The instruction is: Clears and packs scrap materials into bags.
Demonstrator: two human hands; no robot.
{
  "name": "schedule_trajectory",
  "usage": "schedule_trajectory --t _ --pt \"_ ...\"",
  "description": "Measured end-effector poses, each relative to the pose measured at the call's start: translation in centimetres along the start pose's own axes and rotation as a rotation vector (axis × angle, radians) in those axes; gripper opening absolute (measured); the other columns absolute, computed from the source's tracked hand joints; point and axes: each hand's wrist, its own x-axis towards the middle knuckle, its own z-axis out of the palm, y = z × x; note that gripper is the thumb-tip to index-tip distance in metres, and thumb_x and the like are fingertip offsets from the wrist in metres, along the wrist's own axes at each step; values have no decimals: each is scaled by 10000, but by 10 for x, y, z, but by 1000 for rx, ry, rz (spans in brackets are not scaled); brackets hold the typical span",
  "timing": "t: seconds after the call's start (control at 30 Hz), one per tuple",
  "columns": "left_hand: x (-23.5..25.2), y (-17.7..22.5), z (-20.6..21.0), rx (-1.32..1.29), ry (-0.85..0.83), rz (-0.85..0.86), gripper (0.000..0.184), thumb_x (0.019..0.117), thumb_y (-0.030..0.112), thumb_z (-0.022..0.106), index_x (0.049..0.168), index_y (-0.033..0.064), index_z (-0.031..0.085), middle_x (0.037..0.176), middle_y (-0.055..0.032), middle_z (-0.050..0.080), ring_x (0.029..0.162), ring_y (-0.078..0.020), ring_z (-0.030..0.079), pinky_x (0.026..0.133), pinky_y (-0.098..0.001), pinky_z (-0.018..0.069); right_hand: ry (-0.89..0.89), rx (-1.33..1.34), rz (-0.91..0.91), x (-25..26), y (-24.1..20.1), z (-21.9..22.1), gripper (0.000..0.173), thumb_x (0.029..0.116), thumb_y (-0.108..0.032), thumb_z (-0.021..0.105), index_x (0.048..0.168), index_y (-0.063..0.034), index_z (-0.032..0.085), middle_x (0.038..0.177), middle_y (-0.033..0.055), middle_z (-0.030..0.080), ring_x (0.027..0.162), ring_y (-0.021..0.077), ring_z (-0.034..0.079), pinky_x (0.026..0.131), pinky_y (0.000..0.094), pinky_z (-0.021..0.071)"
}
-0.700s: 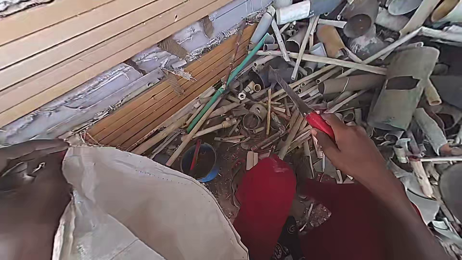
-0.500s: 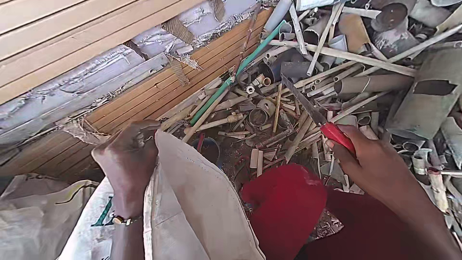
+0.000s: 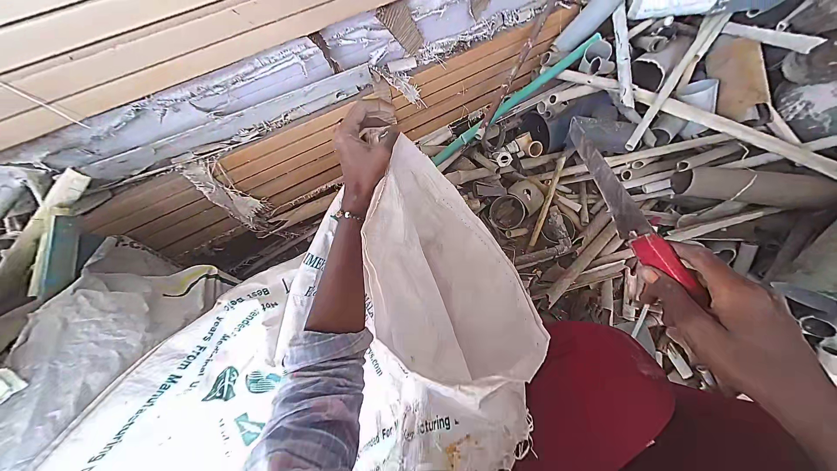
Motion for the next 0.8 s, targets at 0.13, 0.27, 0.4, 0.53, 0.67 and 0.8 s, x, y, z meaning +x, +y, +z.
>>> schedule_trajectory --t 0.13,0.27,0.4,0.53,0.67,0.8 --pt "-21 23 -12 243 -165 -61 552 983 350 673 1454 107 523 1579 -136 427 1399 -275 483 1076 -442 474 32 149 66 -2 2 -3 537 1019 -466 477 1366 -67 570 816 -7 691 573 51 629 494 262 534" --pt "-122 59 -69 576 -81 -78 488 1004 409 595 1370 86 610 1530 -161 484 1408 -344 462 1121 -563 389 74 241 76 -6 4 -7 538 1021 -463 496 1370 -57 548 829 -36 689 567 16 618 471 216 523" --pt "-267 66 -135 982 -34 -311 425 960 485 604 1220 167 715 1447 -184 566 1410 -496 404 1075 -746 243 -25 251 69 -7 -1 -6 533 1043 -399 502 1388 7 515 859 19 682 609 37 618 519 236 527" --pt "-405 52 -156 1118 -23 -717 674 944 615 506 1470 194 522 1637 -265 265 1480 -638 65 1023 -883 78 -156 279 91 -6 -9 4 504 1043 -337 508 1396 23 494 884 19 678 628 35 624 538 225 539" --pt "-459 -8 -136 578 237 -1021 822 1002 482 523 1622 42 211 1658 -295 158 1518 -500 188 1181 -684 232 -180 268 53 -4 -14 16 524 1034 -366 518 1400 9 509 873 28 689 607 50 624 520 245 534" --pt "-455 -81 -106 176 171 -1147 738 1085 452 354 1648 52 95 1687 -264 82 1562 -408 125 1255 -564 159 -195 287 30 -4 -26 17 524 1033 -351 516 1398 24 500 859 31 686 598 55 621 511 247 534"
